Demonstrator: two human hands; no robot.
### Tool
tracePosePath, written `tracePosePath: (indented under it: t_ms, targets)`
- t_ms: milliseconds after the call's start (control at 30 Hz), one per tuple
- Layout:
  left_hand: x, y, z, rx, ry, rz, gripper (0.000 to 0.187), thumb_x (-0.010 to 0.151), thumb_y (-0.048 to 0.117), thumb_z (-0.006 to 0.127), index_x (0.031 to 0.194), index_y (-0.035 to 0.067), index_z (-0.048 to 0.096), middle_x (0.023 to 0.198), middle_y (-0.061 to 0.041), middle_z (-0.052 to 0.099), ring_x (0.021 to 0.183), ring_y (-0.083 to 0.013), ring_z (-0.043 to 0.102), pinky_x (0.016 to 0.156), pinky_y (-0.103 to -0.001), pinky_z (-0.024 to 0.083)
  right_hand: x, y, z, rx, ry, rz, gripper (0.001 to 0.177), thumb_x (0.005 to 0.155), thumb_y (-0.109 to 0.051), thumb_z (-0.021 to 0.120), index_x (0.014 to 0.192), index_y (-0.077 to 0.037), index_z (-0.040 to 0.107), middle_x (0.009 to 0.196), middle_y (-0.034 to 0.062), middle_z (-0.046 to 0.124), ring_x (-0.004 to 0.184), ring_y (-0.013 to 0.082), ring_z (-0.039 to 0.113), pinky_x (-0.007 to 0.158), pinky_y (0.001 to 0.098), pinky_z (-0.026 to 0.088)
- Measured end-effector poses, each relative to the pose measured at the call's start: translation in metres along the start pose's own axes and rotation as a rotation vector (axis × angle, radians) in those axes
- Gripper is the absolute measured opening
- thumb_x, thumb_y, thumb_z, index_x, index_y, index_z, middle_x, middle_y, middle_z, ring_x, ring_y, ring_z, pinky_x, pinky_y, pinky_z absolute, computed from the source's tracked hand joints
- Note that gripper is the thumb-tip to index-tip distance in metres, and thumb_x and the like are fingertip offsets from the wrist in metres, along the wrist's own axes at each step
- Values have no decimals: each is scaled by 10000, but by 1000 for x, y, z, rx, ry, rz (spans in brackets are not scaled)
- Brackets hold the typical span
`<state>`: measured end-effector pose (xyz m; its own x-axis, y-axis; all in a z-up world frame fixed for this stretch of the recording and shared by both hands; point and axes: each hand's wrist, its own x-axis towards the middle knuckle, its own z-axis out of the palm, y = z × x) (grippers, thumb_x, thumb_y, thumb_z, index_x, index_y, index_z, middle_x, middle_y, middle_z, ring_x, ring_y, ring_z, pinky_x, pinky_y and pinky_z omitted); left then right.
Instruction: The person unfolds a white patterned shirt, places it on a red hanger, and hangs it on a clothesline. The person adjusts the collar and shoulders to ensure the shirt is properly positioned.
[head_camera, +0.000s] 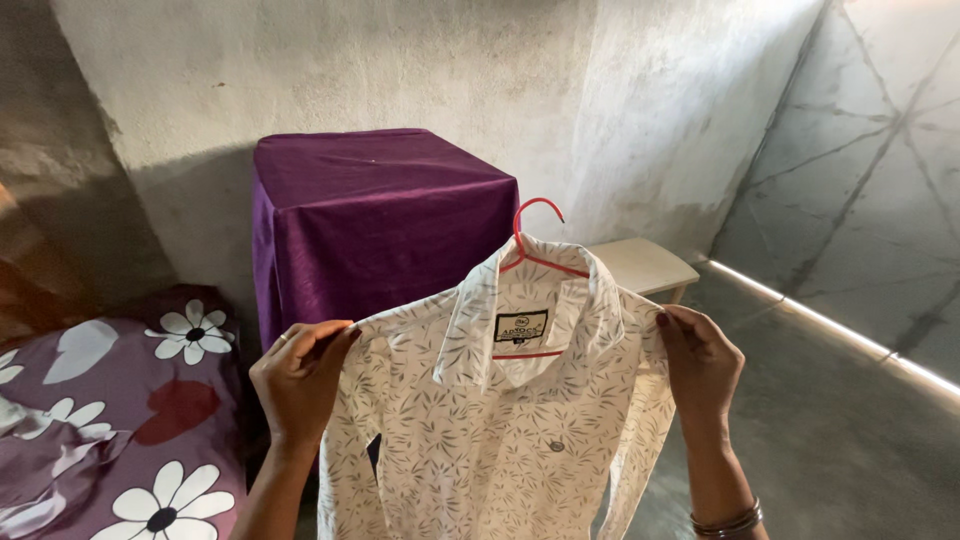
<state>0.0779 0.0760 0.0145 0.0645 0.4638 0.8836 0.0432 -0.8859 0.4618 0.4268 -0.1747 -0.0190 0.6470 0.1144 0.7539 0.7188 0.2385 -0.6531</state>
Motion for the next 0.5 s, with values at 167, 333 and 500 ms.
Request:
tracePosePath:
  t_ms: [167,333,500]
  targets:
    - [8,-21,3,-16,-4,11,94,883,82,816,966,52,784,846,-18,755,667,-43,673,553,-179,512,4,-2,16,19,-1,-31,153,993,-42,708,1138,-14,749,957,68,755,816,86,683,727,228,569]
    - [23,-47,7,-35,-1,-6,92,878,66,817,962,50,785,839,-19,757,638,-47,658,516,-181,489,10,-5,35,22,14,-10,154,993,-38,700,1137,-18,749,949,50,753,815,77,685,725,226,578]
    - [40,-63,12,-77,9,26,101,876,65,821,968,56,780,870,-18,757,684,-40,670,564,-173,514,16,-3,54,-36,42,-11,169,986,-40,718,1148,-12,760,939,54,745,797,80,650,708,232,545]
